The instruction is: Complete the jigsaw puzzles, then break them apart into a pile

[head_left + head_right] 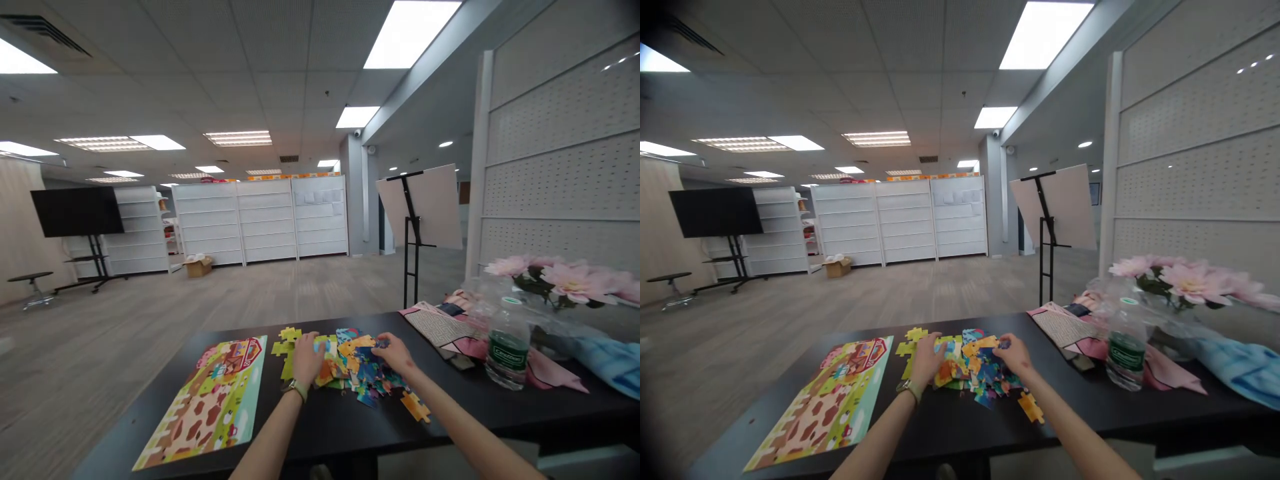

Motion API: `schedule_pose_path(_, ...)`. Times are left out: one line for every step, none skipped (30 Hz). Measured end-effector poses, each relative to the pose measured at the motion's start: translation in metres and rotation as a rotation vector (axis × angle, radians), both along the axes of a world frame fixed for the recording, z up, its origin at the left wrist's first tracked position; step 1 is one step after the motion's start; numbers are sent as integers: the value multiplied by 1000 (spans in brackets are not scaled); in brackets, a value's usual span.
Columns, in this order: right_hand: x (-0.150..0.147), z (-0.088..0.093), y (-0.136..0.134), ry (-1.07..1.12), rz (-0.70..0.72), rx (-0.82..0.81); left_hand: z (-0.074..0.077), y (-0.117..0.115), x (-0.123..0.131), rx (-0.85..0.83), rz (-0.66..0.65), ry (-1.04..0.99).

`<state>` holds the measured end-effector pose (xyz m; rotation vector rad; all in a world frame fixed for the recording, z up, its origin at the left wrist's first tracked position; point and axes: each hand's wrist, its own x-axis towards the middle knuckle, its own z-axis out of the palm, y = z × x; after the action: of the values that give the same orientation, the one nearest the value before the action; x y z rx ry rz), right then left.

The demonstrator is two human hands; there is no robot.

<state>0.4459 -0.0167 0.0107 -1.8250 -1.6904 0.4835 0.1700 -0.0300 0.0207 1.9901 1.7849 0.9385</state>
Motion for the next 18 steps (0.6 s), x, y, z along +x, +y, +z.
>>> schedule_pose_path(-5, 2, 1, 7, 4, -8, -5, -5, -11, -21, 52, 32)
schedule_pose_path(-11, 3, 2, 8, 12, -11, -10, -10, -21, -48, 102, 64)
schedule_pose_path(-18, 6, 3, 2, 25, -8, -17, -15, -30, -73, 146, 93)
schedule_pose_path(-26, 8, 4, -9, 41, 3, -23, -21, -38, -91, 181, 120)
schedule_pose_path(-35, 11, 6, -23, 61, 20, -29, -26, -43, -102, 204, 142)
schedule_pose_path(-45, 14, 7, -37, 83, 41, -34, -31, -47, -105, 215, 162)
schedule_pose_path(-57, 17, 8, -49, 108, 63, -38, -34, -48, -100, 214, 184)
schedule_pose_path(-69, 19, 9, -57, 135, 83, -41, -37, -49, -91, 206, 207)
schedule_pose_path(-82, 22, 10, -62, 161, 103, -43, -38, -48, -83, 195, 231)
schedule_pose_path(-95, 25, 10, -63, 190, 120, -44, -39, -47, -76, 186, 256)
schedule_pose_path(-108, 27, 10, -60, 220, 136, -44, -39, -46, -71, 180, 281)
schedule_pose_path(-120, 30, 10, -55, 251, 150, -43, -39, -46, -66, 176, 303)
schedule_pose_path(-131, 32, 10, -46, 286, 162, -43, -39, -46, -61, 173, 321)
schedule_pose_path(-139, 35, 10, -34, 323, 171, -42, -39, -46, -57, 171, 334)
schedule_pose_path(-145, 37, 11, -19, 358, 178, -42, -39, -47, -50, 166, 342)
schedule_pose_path(-147, 40, 11, -3, 389, 182, -42, -39, -47, -41, 161, 345)
schedule_pose_path(-145, 43, 11, 14, 408, 185, -42, -39, -49, -30, 156, 340)
schedule_pose_path(-139, 45, 11, 28, 414, 184, -42, -40, -50, -18, 151, 320)
